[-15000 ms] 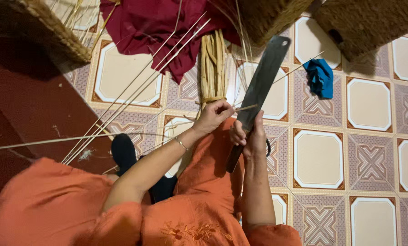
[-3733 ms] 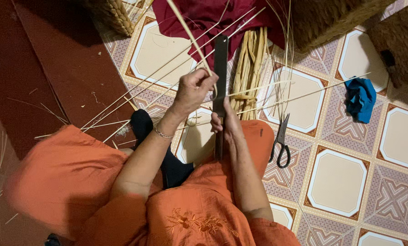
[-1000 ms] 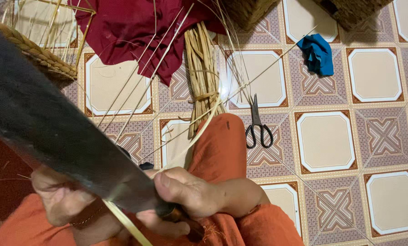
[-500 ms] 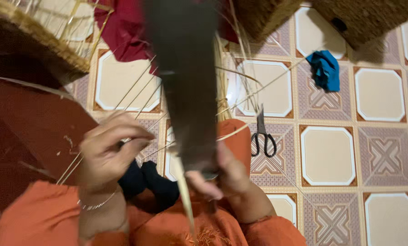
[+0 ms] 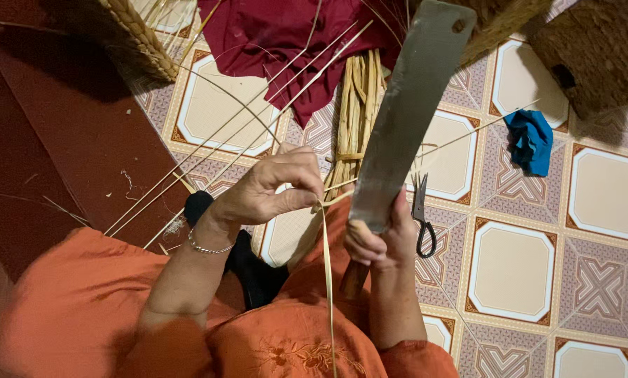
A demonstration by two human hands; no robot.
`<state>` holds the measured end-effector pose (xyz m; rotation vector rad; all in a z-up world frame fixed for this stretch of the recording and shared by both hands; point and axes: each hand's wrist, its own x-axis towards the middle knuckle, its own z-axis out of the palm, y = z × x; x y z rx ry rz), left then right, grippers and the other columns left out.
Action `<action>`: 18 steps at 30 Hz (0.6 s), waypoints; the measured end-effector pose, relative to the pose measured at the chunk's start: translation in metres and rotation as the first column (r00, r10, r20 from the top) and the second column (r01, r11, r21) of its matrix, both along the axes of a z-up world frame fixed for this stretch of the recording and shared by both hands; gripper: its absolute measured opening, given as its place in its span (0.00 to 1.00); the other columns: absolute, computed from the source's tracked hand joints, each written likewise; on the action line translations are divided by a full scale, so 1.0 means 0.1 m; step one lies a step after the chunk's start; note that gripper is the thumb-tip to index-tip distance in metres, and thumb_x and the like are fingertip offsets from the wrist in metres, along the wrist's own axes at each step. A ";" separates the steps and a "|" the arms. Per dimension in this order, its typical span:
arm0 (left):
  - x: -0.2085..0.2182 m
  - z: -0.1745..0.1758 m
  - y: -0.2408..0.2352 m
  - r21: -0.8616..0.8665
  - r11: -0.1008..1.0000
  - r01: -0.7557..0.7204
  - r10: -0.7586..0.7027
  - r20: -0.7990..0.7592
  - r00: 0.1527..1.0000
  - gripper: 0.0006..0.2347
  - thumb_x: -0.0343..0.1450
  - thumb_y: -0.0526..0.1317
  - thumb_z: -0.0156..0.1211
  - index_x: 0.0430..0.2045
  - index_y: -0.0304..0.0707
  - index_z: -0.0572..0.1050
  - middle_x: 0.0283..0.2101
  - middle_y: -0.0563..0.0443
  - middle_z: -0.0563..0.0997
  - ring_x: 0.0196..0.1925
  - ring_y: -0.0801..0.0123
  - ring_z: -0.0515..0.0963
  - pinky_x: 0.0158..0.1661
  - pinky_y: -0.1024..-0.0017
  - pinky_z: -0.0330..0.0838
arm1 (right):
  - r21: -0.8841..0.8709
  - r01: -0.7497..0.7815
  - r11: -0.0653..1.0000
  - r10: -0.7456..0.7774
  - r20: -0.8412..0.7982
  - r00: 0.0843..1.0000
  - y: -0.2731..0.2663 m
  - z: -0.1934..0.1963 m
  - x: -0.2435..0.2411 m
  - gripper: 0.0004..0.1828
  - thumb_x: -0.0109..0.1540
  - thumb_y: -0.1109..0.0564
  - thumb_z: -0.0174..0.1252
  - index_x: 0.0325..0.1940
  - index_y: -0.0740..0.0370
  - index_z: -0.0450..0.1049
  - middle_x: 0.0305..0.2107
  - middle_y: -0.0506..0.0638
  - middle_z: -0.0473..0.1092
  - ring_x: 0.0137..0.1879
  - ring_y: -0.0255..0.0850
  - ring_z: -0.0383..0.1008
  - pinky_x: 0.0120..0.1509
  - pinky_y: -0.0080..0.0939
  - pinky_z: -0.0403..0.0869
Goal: The person sits on the floor and uses a large knife to split long bamboo strips into thinner pieces. They hold the strips with one hand and carefully shave them with the knife, occasionally adjusting the bundle and discarding offcuts.
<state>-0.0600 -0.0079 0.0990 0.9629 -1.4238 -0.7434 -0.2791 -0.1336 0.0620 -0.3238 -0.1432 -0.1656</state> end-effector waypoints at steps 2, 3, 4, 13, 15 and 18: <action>-0.01 -0.03 0.00 0.020 1.000 -0.006 0.006 -0.004 1.000 0.04 0.76 0.41 0.63 0.35 0.43 0.80 0.33 0.59 0.76 0.40 0.74 0.71 0.47 0.72 0.69 | 0.064 0.020 0.998 -0.015 -0.080 0.997 -0.04 -0.06 0.04 0.42 0.73 0.29 0.31 0.71 0.69 0.59 0.11 0.42 0.54 0.13 0.31 0.52 0.16 0.33 0.54; -0.02 -0.04 0.00 0.025 0.999 -0.031 0.030 0.021 0.999 0.05 0.76 0.41 0.63 0.35 0.43 0.80 0.33 0.59 0.76 0.40 0.74 0.71 0.47 0.72 0.69 | 0.074 0.014 0.997 -0.010 -0.063 0.998 -0.06 -0.09 0.06 0.42 0.74 0.29 0.31 0.71 0.70 0.60 0.11 0.42 0.54 0.13 0.30 0.52 0.16 0.32 0.54; -0.02 -0.05 0.00 0.029 0.998 -0.054 0.053 0.046 0.998 0.05 0.76 0.41 0.62 0.34 0.43 0.81 0.32 0.59 0.76 0.40 0.74 0.71 0.47 0.72 0.69 | 0.085 0.009 0.996 -0.006 -0.045 0.999 -0.07 -0.12 0.08 0.42 0.74 0.29 0.31 0.70 0.70 0.61 0.11 0.42 0.53 0.12 0.30 0.51 0.15 0.32 0.53; 0.14 -0.09 -0.05 0.080 0.995 -0.064 0.060 0.045 0.997 0.07 0.76 0.41 0.64 0.34 0.36 0.78 0.35 0.57 0.77 0.41 0.71 0.74 0.47 0.71 0.70 | 0.101 0.043 0.994 -0.029 -0.128 0.991 -0.26 -0.35 0.17 0.40 0.74 0.29 0.33 0.68 0.68 0.63 0.11 0.41 0.54 0.11 0.29 0.50 0.15 0.31 0.52; 0.12 -0.08 -0.04 0.129 0.982 -0.139 0.124 0.114 0.986 0.07 0.74 0.41 0.65 0.32 0.36 0.79 0.33 0.56 0.78 0.39 0.72 0.75 0.44 0.71 0.70 | 0.074 0.068 0.995 -0.056 -0.143 0.988 -0.32 -0.36 0.18 0.40 0.73 0.29 0.33 0.68 0.66 0.63 0.11 0.41 0.54 0.11 0.29 0.50 0.15 0.31 0.52; 0.14 -0.12 -0.05 0.068 0.982 -0.175 0.160 0.187 0.969 0.06 0.74 0.39 0.65 0.32 0.35 0.79 0.33 0.56 0.79 0.39 0.71 0.76 0.45 0.70 0.69 | 0.033 0.103 0.994 -0.096 -0.159 0.983 -0.38 -0.41 0.14 0.40 0.73 0.28 0.32 0.68 0.66 0.64 0.11 0.40 0.54 0.11 0.28 0.50 0.14 0.30 0.52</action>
